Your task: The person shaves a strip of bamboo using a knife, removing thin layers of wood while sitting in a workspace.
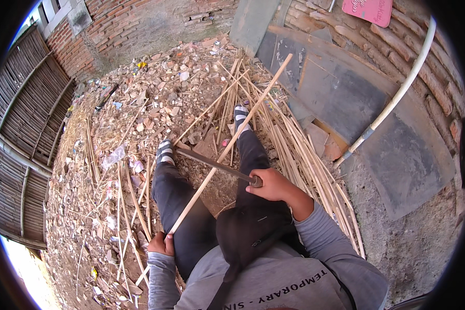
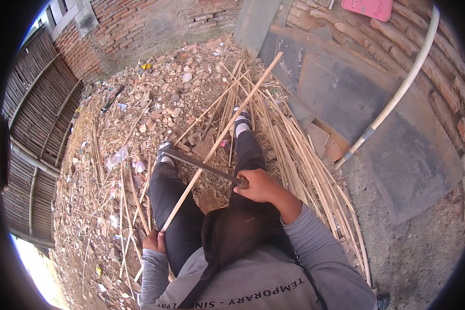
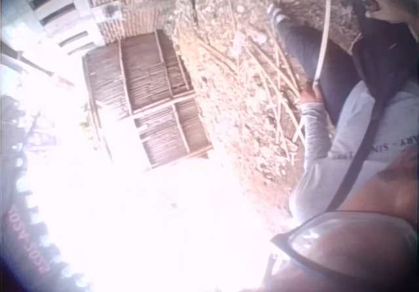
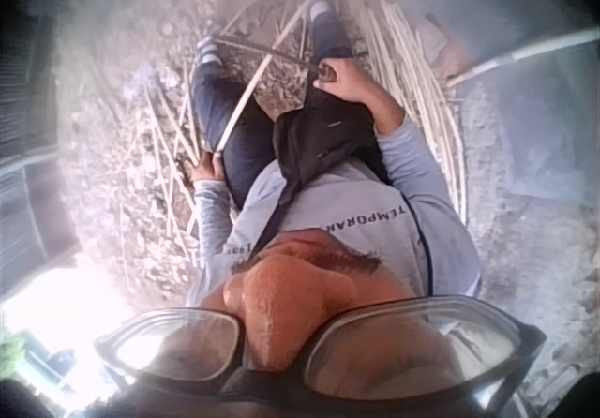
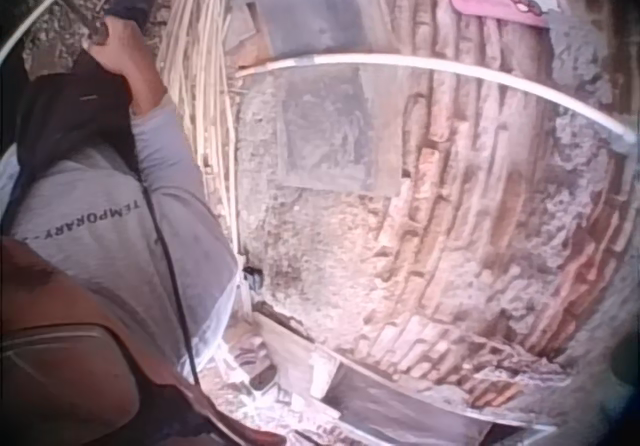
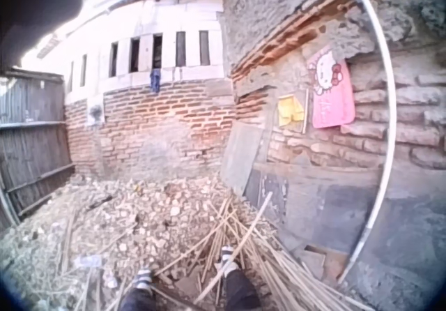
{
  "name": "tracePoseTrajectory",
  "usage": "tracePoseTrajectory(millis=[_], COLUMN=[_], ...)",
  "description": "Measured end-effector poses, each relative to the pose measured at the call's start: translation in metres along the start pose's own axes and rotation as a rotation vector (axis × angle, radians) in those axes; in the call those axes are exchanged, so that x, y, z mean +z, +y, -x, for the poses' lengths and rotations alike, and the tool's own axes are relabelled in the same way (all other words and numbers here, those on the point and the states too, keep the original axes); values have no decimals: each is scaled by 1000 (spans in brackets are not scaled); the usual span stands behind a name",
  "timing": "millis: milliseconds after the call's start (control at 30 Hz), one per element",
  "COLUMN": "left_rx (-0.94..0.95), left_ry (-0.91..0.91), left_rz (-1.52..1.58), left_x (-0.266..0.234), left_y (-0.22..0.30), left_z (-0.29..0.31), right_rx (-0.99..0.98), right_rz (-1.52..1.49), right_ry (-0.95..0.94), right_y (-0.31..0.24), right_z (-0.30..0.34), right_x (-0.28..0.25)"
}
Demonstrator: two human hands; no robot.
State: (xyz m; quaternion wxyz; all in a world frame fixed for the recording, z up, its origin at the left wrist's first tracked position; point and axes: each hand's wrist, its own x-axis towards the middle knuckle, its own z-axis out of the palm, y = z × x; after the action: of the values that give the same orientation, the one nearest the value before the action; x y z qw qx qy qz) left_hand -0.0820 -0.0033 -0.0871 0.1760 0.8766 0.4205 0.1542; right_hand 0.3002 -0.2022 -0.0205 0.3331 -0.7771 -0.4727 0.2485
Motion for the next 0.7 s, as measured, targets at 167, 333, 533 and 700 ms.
tracePoseTrajectory(millis=[167,333,533,700], left_rx=[-1,0,-17,-1], left_ry=[-16,-57,-34,-24], left_rz=[-21,-47,-9,35], left_x=[-3,-13,-3,-2], left_y=[6,13,0,5], left_z=[-2,-5,-1,-4], right_rx=[83,-9,-33,40], right_rz=[-15,32,59,-8], right_ry=[-25,-217,-102,153], right_y=[15,7,-1,6], right_z=[2,8,3,0], right_x=[8,21,4,-6])
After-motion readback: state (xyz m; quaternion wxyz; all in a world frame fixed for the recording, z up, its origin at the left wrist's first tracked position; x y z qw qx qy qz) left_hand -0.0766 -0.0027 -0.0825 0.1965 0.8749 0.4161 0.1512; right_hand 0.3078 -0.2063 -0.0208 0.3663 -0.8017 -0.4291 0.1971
